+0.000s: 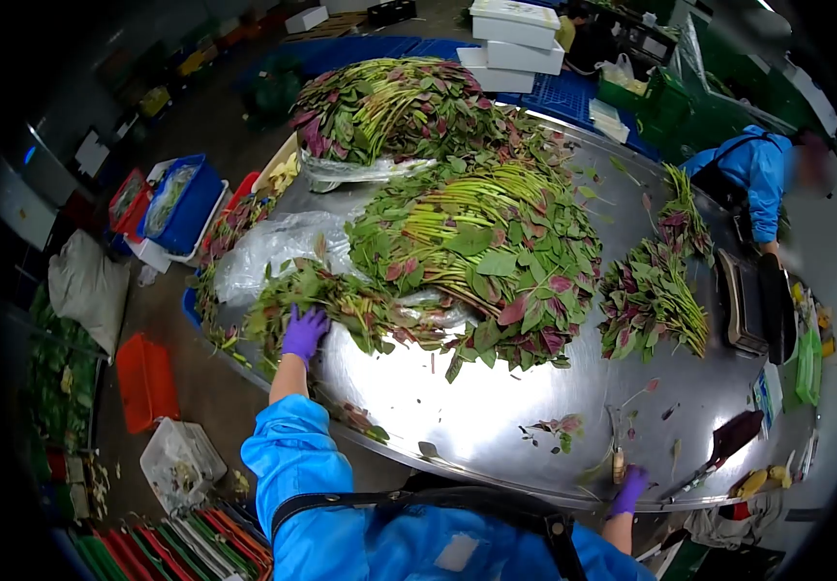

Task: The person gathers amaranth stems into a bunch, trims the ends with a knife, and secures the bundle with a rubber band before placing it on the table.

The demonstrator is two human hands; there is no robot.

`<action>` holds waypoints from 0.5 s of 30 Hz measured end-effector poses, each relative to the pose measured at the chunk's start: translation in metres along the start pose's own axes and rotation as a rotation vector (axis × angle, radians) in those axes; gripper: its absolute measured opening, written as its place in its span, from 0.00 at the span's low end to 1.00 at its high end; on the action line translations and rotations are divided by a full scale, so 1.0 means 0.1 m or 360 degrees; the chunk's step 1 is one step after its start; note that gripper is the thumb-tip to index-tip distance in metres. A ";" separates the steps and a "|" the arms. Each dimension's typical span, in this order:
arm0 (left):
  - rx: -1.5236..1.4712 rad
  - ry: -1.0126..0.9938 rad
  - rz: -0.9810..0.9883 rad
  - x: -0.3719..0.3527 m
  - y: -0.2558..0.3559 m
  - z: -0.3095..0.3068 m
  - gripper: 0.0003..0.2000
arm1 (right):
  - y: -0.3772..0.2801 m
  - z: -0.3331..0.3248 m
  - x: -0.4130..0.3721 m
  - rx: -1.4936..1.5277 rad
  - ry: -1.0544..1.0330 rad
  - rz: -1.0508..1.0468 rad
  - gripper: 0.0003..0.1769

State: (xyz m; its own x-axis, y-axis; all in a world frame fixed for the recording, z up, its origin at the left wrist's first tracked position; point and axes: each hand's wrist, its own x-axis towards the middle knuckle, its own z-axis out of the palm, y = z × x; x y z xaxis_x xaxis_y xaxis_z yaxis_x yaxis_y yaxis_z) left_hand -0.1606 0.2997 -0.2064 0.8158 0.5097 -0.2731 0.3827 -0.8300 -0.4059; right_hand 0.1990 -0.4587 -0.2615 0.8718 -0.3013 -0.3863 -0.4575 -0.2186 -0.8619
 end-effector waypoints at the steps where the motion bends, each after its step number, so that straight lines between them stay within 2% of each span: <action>1: 0.0175 -0.0012 0.0002 0.03 -0.16 -0.01 0.20 | 0.02 0.02 0.01 -0.0646 0.0178 -0.0474 0.24; 3: -0.0154 -0.0039 -0.0139 0.14 -0.31 0.00 0.16 | -1.34 0.77 -0.90 -0.0935 0.0245 -0.0482 0.30; 5: -0.0331 -0.0301 -0.0253 0.20 -0.23 -0.54 0.12 | -1.25 1.20 -0.39 -0.0648 -0.0224 -0.1019 0.31; 6: -0.0381 -0.0496 -0.0278 0.25 -0.17 -0.77 0.11 | -1.87 1.62 -0.95 -0.0640 -0.0354 -0.1025 0.32; 7: -0.0492 -0.0349 -0.0200 0.24 -0.08 -0.89 0.10 | -1.97 2.00 -0.90 -0.0652 -0.0481 -0.1242 0.33; 8: -0.0561 -0.0232 -0.0029 0.19 0.03 -1.15 0.11 | -2.33 2.36 -1.17 -0.0726 -0.0612 -0.1529 0.33; 9: -0.0881 -0.0243 0.0144 0.14 0.15 -1.44 0.12 | -2.60 2.74 -1.45 -0.0549 -0.0744 -0.1637 0.33; 10: -0.1184 -0.0200 0.0397 0.08 0.23 -1.76 0.16 | -2.79 3.06 -1.59 -0.0654 -0.0856 -0.1846 0.36; 11: -0.1454 0.0025 0.0591 0.13 0.35 -1.69 0.18 | -2.93 3.36 -1.73 -0.0660 -0.0963 -0.1954 0.37; 12: -0.1892 -0.0267 0.0590 0.13 0.44 -1.89 0.18 | -3.04 3.66 -1.84 -0.0662 -0.1072 -0.2066 0.39; 13: -0.2108 -0.0078 0.0749 0.18 0.55 -1.89 0.17 | -3.15 3.95 -1.91 -0.0724 -0.1173 -0.2137 0.42; 15: -0.2214 0.0037 0.0779 0.27 0.68 -2.00 0.17 | -3.31 4.36 -2.07 -0.0796 -0.1272 -0.2211 0.46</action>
State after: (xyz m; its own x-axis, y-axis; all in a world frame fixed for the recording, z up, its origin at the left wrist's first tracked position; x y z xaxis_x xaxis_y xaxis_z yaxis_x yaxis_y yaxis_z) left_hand -0.0256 0.2120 -0.0664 0.9852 0.1282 -0.1137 0.1611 -0.4666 0.8696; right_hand 0.2465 0.0807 -0.0393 0.4268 0.8410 0.3323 0.8132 -0.1963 -0.5478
